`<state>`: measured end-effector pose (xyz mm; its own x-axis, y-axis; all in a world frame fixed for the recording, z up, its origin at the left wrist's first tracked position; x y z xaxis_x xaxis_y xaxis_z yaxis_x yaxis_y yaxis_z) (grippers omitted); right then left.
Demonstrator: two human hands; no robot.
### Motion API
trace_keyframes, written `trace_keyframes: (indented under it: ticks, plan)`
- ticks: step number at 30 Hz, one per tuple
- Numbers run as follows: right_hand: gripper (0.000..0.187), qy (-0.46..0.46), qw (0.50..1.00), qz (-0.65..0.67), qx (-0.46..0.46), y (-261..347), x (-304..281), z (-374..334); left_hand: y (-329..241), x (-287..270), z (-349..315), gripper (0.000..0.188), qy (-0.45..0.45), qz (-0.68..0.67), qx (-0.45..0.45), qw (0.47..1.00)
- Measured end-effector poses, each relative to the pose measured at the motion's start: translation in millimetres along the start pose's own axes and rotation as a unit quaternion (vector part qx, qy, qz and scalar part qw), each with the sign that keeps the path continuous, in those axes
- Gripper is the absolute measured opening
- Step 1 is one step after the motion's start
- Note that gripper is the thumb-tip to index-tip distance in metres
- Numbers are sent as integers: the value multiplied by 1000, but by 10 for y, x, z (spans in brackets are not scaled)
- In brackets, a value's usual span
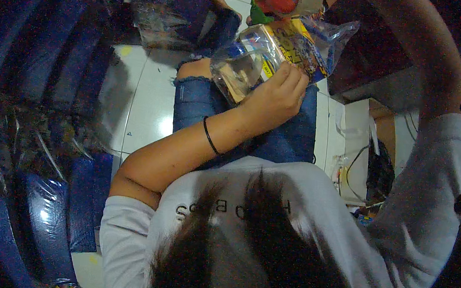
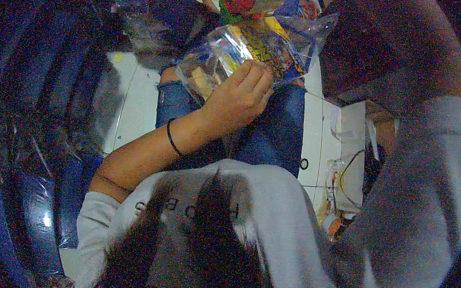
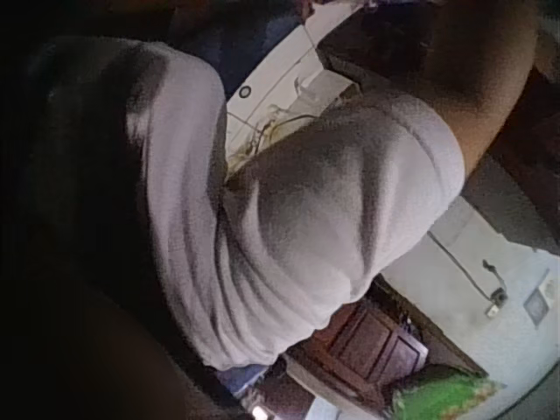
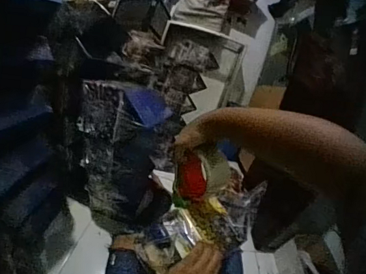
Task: The person sits on the floor and wraps small boxed items in clear plastic bags. They use a handheld tape dispenser to seal the bags, then fold and press the edges to secure the packaging. The wrapped items are placed aside after each cycle.
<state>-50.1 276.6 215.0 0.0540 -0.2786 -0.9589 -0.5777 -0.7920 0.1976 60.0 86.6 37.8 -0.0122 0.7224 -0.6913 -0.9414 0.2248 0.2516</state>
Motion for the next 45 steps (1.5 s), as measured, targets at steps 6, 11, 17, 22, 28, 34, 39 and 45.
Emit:
trace_keyframes:
  ticks: [6, 11, 17, 22, 28, 34, 39, 45]
  plan:
    - [16, -28, 965, 260, 17, -217, -189, -87, 18, -77, 13, 25, -72, 41, -15, 996]
    - [12, -88, 836, 541, -9, -895, 146, -892, 164, -125, 53, 29, -1, -108, -66, 992]
    - [44, -26, 615, 787, -39, -1087, 1218, -1671, 703, -989, -8, 42, -235, -178, -105, 950]
    - [52, -2, 536, 844, 1, -819, 1617, -1783, 966, -1069, 293, 44, -185, -186, -66, 963]
    - [53, 37, 492, 870, -17, -656, 1792, -1665, 1014, -1176, 354, 33, -156, -164, -1, 974]
    - [48, 13, 456, 890, -18, -690, 2057, -1466, 1324, -1137, 312, 32, -56, -170, 6, 984]
    - [46, 5, 447, 894, -37, -757, 2129, -1541, 1035, -983, 434, 28, -19, -87, 69, 994]
    - [47, 43, 402, 912, -65, -748, 2125, -1720, 1015, -1015, 533, 16, -3, -157, 16, 987]
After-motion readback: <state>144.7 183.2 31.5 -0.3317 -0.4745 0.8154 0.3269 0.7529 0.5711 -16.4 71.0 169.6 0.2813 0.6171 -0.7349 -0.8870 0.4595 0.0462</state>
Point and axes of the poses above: each hand's wrist, its own z-axis towards the middle knuckle, its own x-axis out of the palm, y = z × x, the point moved 7 cm from there along z, towards the middle knuckle, and after that the axes turned 2 degrees about y, right-handed, at the moved point
